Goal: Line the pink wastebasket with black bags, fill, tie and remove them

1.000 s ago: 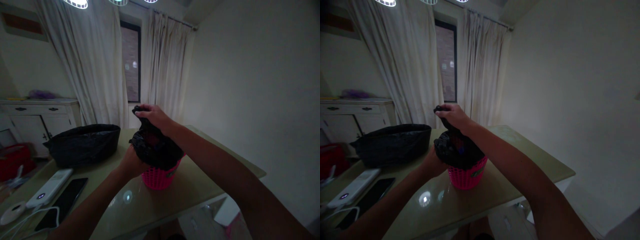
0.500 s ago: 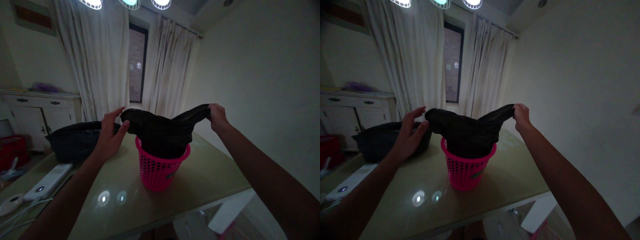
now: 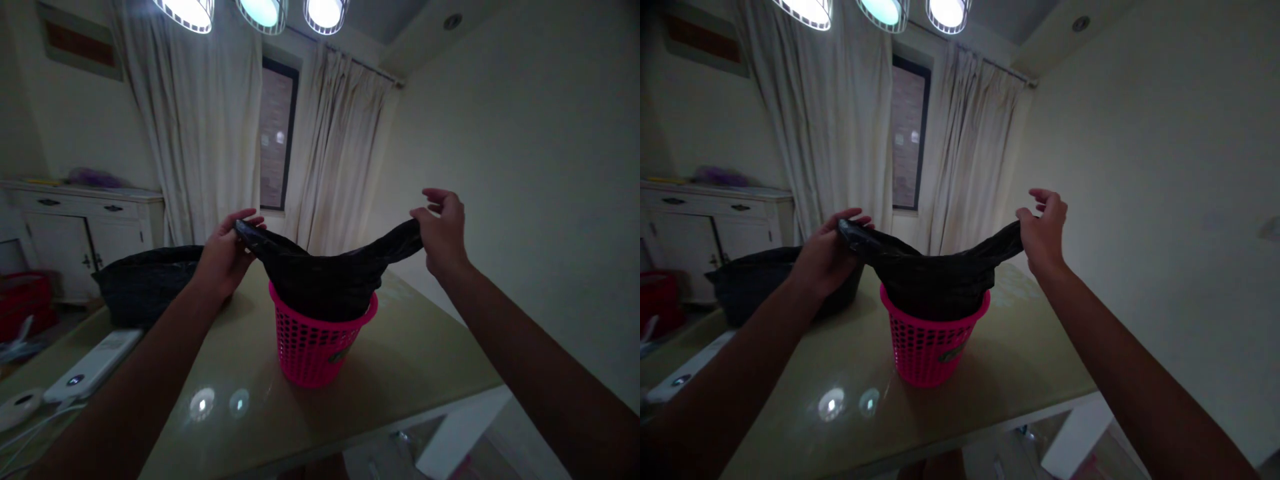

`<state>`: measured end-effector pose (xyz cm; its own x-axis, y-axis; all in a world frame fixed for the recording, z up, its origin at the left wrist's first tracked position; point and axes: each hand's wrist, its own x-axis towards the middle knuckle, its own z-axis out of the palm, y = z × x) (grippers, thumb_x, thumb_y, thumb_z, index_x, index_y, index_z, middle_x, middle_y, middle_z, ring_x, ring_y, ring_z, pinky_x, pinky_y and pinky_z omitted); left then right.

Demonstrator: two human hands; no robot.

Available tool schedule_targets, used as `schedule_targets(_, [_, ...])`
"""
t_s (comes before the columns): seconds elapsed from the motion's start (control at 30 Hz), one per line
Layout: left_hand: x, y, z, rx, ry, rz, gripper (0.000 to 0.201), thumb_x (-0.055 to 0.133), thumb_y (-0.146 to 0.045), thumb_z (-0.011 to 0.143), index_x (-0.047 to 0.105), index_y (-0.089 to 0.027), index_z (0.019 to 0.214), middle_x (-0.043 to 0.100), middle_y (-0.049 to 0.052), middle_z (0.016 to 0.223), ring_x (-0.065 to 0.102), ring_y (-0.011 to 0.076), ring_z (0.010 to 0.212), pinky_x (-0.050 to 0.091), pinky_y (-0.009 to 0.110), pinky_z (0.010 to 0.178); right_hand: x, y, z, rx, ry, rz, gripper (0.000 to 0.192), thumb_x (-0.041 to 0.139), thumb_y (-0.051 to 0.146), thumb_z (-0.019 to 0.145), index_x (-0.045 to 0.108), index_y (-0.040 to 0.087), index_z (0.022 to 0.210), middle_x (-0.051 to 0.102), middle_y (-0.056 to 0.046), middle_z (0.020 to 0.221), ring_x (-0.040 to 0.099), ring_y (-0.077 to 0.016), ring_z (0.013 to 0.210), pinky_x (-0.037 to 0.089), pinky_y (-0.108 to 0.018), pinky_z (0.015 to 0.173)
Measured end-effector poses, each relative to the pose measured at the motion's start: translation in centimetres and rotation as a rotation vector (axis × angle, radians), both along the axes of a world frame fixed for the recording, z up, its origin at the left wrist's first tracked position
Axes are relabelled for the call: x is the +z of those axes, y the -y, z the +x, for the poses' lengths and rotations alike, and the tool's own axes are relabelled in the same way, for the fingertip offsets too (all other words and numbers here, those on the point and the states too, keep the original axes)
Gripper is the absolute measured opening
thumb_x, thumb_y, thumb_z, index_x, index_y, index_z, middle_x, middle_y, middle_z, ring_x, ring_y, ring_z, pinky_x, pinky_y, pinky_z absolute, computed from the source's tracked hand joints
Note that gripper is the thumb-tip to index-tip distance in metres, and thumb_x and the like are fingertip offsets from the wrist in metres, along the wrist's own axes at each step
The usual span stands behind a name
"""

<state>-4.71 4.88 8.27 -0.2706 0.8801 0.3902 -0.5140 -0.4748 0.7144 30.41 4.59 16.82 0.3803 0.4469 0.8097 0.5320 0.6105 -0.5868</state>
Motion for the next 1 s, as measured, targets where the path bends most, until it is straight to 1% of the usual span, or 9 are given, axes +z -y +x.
schedule_targets(0.07, [2.1,1.7,1.5,-0.017,0.016,0.048,0.027,0.074,-0.012,0.080,0.077,-0.022,0.105,0.075,0.004,0.107,0.072,0.0186,0.098,0.061,0.026,0.073,-1.2,2.3,-2.8,0.159,0.297,0.079,0.049,0.072,0.042,0.092,0.064,0.024,0.137,0.064,-0.014,0.147,0.061,-0.0301,0.136,0.048,-0.050,0.112])
schedule_targets(0.17, [4.0,3.8,4.2,-0.038,-0.055,0.073,0.024,0.067,-0.007,0.083,0.076,-0.021,0.099,0.074,0.004,0.106,0.071,0.0189,0.098,0.065,0.034,0.085,-3.9,5.1,-8.4,0.276,0.847,-0.007,0.096,0.089,0.058,0.080,0.048,0.029,0.161,0.053,-0.016,0.164,0.043,-0.0429,0.156,0.030,-0.062,0.128])
schedule_targets(0.27, [4.2,4.4,4.9,-0.056,-0.134,0.102,0.029,0.068,-0.005,0.078,0.078,-0.020,0.101,0.074,0.004,0.107,0.070,0.0172,0.095,0.062,0.030,0.085,-6.2,4.8,-12.5,0.334,1.084,-0.111,0.120,0.089,0.050,0.083,0.019,0.023,0.176,0.067,-0.019,0.148,0.055,-0.0424,0.146,0.019,-0.064,0.132])
schedule_targets(0.37, [2.6,3.1,2.7,-0.034,-0.116,0.184,0.035,0.074,-0.009,0.074,0.077,-0.020,0.107,0.075,0.004,0.112,0.071,0.0173,0.105,0.058,0.030,0.097,-6.8,2.3,-13.5,0.261,1.006,-0.227,0.097,0.074,0.034,0.097,0.020,0.015,0.176,0.079,-0.016,0.122,0.070,-0.0356,0.122,0.031,-0.057,0.124])
schedule_targets(0.5, [-0.8,0.6,-0.3,0.008,-0.302,0.221,0.049,0.079,-0.023,0.081,0.071,-0.026,0.129,0.070,0.009,0.144,0.058,0.0254,0.145,0.041,0.044,0.126,-6.1,-0.1,-13.2,0.261,0.943,-0.293,0.039,0.060,0.039,0.109,0.066,0.015,0.139,0.079,-0.015,0.111,0.073,-0.0325,0.104,0.047,-0.043,0.099])
schedule_targets(0.63, [-2.9,-0.2,1.6,-0.093,-0.569,0.184,0.071,0.091,-0.047,0.082,0.067,-0.024,0.145,0.065,0.012,0.156,0.050,0.0336,0.155,0.040,0.045,0.128,-5.9,0.2,-13.6,0.271,1.093,-0.213,0.021,0.061,0.036,0.109,0.071,0.018,0.110,0.079,-0.013,0.102,0.072,-0.0299,0.100,0.046,-0.041,0.097])
schedule_targets(0.73, [-2.8,0.0,4.3,-0.160,-0.394,0.129,0.058,0.083,-0.059,0.090,0.075,-0.020,0.131,0.076,0.013,0.138,0.064,0.0325,0.139,0.050,0.043,0.118,-5.5,0.1,-12.4,0.247,1.232,-0.174,0.035,0.069,0.049,0.104,0.072,0.016,0.116,0.077,-0.017,0.118,0.070,-0.0341,0.113,0.046,-0.047,0.107])
schedule_targets(0.87, [-1.9,0.1,5.8,-0.276,0.031,-0.011,0.023,0.074,-0.043,0.100,0.073,-0.022,0.109,0.081,0.008,0.103,0.077,0.0253,0.104,0.061,0.043,0.099,-3.7,-1.6,-6.6,0.173,1.172,-0.325,0.062,0.079,0.065,0.092,0.072,0.018,0.132,0.069,-0.020,0.141,0.063,-0.0402,0.133,0.047,-0.054,0.115])
schedule_targets(1.0, [-1.2,0.0,5.6,-0.347,0.174,-0.100,0.014,0.069,-0.029,0.103,0.065,-0.021,0.093,0.053,-0.007,0.062,0.065,0.0134,0.064,0.061,0.031,0.082,-2.2,-3.2,0.0,0.086,1.117,-0.682,0.077,0.093,0.049,0.077,0.069,0.022,0.146,0.076,-0.018,0.130,0.073,-0.0363,0.114,0.056,-0.049,0.102])
